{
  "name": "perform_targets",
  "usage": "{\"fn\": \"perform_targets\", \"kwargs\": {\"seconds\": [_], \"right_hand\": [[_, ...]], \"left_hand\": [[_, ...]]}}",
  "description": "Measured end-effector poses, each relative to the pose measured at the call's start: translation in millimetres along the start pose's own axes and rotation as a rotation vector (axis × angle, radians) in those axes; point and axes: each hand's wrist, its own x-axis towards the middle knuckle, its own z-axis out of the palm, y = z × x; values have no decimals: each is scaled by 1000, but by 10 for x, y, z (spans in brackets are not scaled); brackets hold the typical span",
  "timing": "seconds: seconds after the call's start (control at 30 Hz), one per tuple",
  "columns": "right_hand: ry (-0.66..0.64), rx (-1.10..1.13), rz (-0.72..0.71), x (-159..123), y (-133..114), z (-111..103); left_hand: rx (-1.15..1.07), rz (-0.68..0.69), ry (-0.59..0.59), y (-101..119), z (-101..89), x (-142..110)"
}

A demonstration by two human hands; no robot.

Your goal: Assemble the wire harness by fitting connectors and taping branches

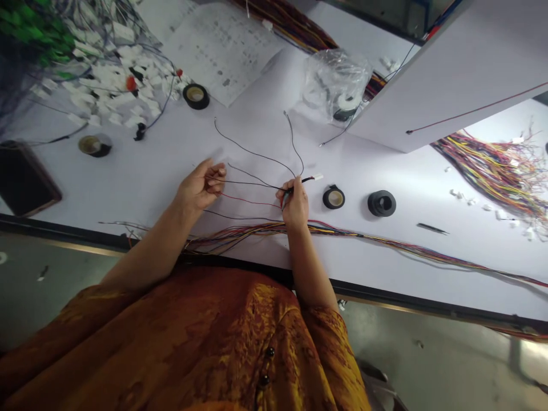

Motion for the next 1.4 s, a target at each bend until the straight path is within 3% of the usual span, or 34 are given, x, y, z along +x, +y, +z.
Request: {"fn": "perform_targets", "kwargs": {"seconds": [0.1, 0.2, 0.27, 0.33, 0.4, 0.53, 0.63, 0.8, 0.97, 1.07, 1.17, 1.4], "right_hand": [[-4, 14, -15, 1, 17, -13], [-20, 12, -50, -2, 47, -21], [-27, -15, -73, -8, 67, -21], [-29, -53, -98, -15, 81, -18], [-25, -98, -112, -23, 90, -16], [-41, -152, -132, -39, 106, -25], [-83, -154, -164, -54, 114, -36], [-99, -225, -138, -63, 94, -21], [-16, -117, -76, -18, 84, -14], [-73, -106, 8, 8, 81, -19], [-136, -131, 61, 9, 52, -16], [-341, -239, 109, -5, -30, -10]], "left_hand": [[78, -56, -11, -94, -44, -130], [207, -263, -155, -155, -25, -385], [262, -303, -269, -167, 40, -541], [267, -225, -319, -162, 126, -605], [253, -159, -282, -153, 205, -549], [261, -205, -182, -176, 294, -242], [267, -196, -210, -220, 348, -92], [424, 109, -328, -293, 401, -140], [679, 388, -450, -375, 125, -162], [750, 414, -489, -385, -73, -110], [700, 414, -518, -375, -131, -55], [447, 319, -528, -285, 198, -48]]}}
